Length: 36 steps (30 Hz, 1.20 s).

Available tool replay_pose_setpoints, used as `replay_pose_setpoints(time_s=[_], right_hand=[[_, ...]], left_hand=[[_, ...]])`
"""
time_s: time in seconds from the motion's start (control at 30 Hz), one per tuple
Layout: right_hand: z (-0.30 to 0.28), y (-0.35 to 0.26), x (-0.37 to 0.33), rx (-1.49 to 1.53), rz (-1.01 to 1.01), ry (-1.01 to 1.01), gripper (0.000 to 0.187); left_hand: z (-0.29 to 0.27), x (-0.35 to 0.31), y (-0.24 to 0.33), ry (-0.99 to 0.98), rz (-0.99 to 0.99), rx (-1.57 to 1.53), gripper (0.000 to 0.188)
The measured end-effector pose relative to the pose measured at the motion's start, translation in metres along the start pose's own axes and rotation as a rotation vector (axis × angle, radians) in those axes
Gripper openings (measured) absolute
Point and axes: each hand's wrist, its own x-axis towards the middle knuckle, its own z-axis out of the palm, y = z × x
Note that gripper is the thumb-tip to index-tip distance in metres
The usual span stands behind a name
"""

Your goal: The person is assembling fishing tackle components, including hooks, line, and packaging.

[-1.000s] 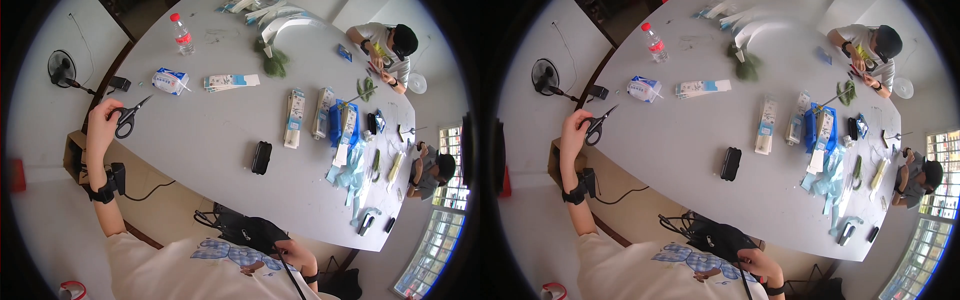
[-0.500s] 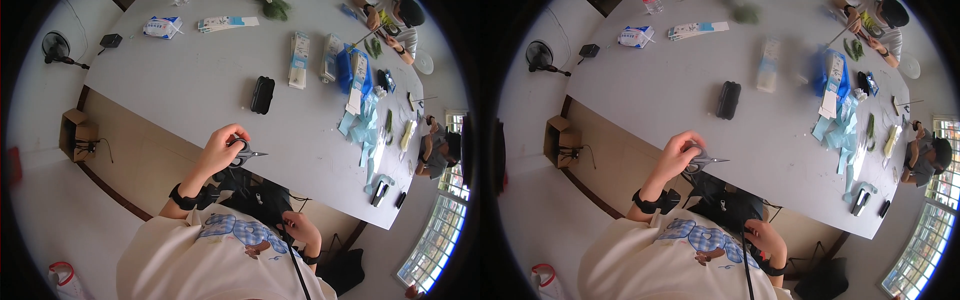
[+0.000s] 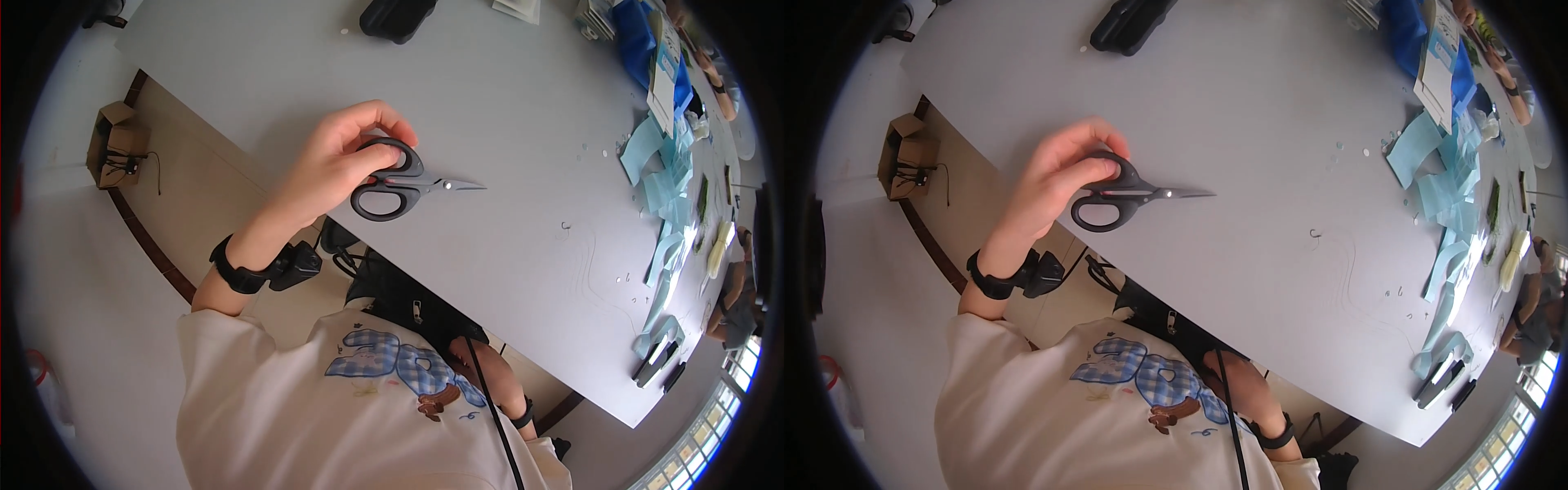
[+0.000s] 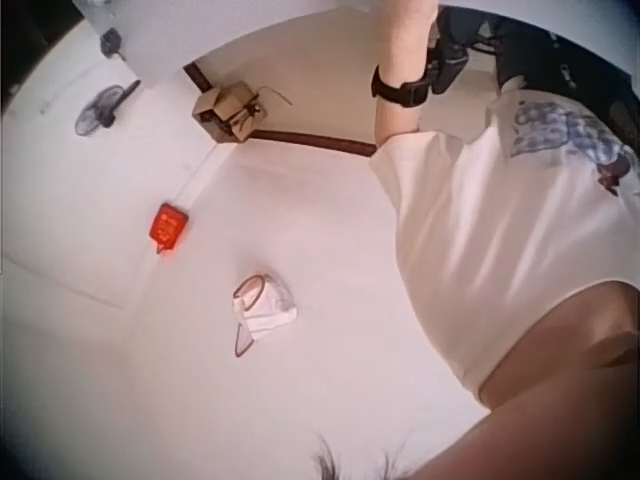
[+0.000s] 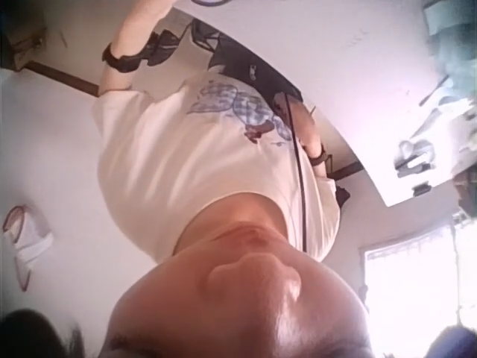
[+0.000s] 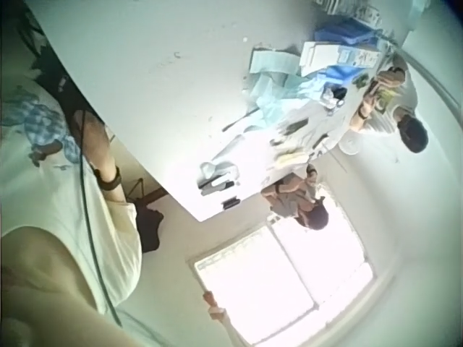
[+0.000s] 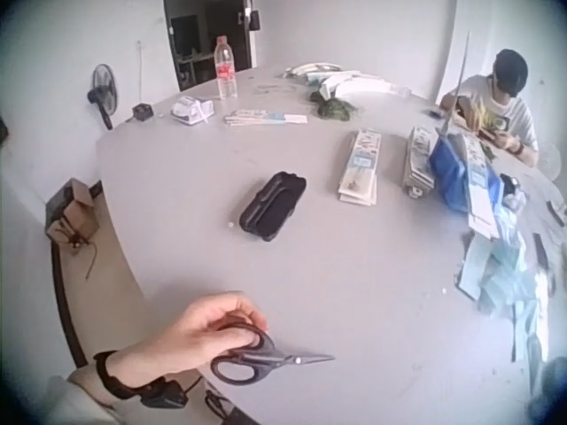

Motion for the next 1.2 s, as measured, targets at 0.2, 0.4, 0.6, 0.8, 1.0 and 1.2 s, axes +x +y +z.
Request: replay_pose_setpoints(time_s=[0.2, 0.4, 0.6, 0.8, 1.0, 1.2], right_hand=[[0.031, 0.029, -0.014, -0.116, -0.012, 0.330, 0.020], [0.044, 0.025, -0.032, -0.053, -0.124, 0.538, 0.016], [0.047, 0.047, -0.035, -0.153, -0.046, 0.579, 0.021], [0.058, 0.089, -0.067, 0.464, -0.050, 0.510, 0.035], [0.094, 0.212, -0.105, 0.429, 0.646, 0.575, 0.030], [0.116, 0.245, -0.089, 0.342, 0.746, 0.417, 0.028]], left_hand=[[0.042, 0.000, -0.013, 0.082, 0.056, -0.077, 0.019], [0.065, -0.013, -0.014, 0.171, 0.243, 0.216, 0.035], [0.033, -0.107, -0.034, 0.314, 0.529, 0.451, 0.032], [-0.010, -0.214, -0.149, 0.360, -0.104, 0.240, 0.030], [0.005, -0.247, -0.267, -0.154, -0.400, 0.616, 0.024], [0.047, -0.209, -0.363, -0.137, -0.460, 0.668, 0.032]])
